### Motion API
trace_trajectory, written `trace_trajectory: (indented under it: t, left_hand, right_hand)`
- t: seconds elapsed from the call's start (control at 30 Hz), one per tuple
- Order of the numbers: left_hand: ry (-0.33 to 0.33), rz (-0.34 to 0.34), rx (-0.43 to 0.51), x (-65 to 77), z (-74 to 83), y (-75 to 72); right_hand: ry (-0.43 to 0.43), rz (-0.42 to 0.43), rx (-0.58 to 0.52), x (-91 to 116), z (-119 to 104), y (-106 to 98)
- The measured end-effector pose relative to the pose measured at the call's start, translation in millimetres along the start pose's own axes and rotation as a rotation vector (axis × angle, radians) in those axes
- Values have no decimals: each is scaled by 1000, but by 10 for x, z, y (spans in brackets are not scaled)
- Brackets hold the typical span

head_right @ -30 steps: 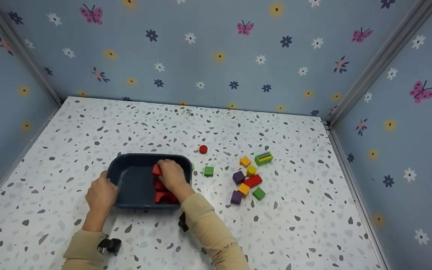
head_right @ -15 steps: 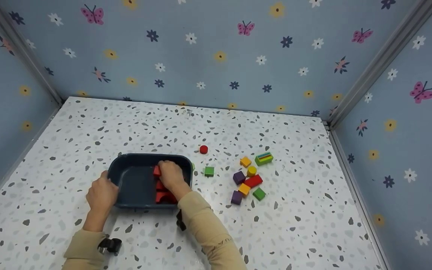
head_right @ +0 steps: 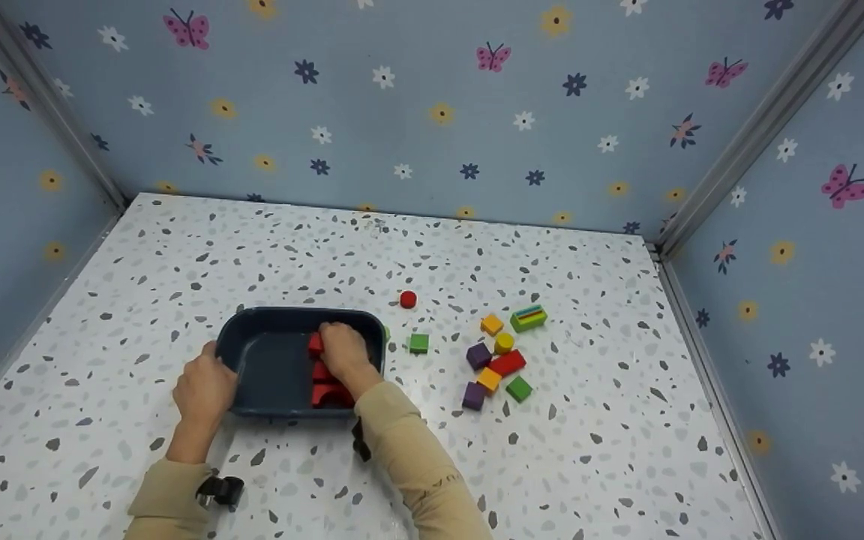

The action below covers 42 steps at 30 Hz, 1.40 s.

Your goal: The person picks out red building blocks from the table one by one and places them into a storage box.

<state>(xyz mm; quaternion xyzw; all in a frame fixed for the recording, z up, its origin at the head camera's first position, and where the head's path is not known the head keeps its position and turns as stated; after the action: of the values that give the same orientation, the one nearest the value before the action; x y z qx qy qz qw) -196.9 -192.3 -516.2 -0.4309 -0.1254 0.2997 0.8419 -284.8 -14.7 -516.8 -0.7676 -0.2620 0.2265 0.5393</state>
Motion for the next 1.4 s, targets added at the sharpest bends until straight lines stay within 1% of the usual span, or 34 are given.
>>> trace_trajectory:
  t: [0.1,0.47,0.7,0.9,1.03,1.27,1.4]
  left_hand:
    - [-5,-5,-1,0,2,1]
    - [-7,12,1,5,12,-15]
    - [-8,16,-5,6,4,-11]
    - [11,46,4,12,11,-28]
    - [21,59,10,9,19,-38]
    - [22,61,13,6,22,-34]
    - [15,51,16,8,15,-23]
  right_hand:
    - [4,-6,-1,-6,9,13]
    - [5,-11,2,9,13,-11]
    - [-4,23,21,44,4,-48]
    - [-13,74,30,85,0,-126]
    - [-28,124,7,108,10,-203]
    - [-78,224,-49,144,34,-350]
    - [-75,261,-86,143,73,-424]
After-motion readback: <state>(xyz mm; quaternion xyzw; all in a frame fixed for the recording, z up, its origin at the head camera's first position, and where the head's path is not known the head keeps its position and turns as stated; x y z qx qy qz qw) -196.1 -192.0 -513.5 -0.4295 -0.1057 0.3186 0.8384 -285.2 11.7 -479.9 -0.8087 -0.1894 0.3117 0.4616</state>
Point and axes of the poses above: each hand's wrist, its own x-axis away from the middle knuckle, its own y-axis out of the palm, z = x × y, the point moved 6 cm from there along -x, towards the middle knuckle, and after that the axes turned 9 degrees about -y, right-handed, at the moved point
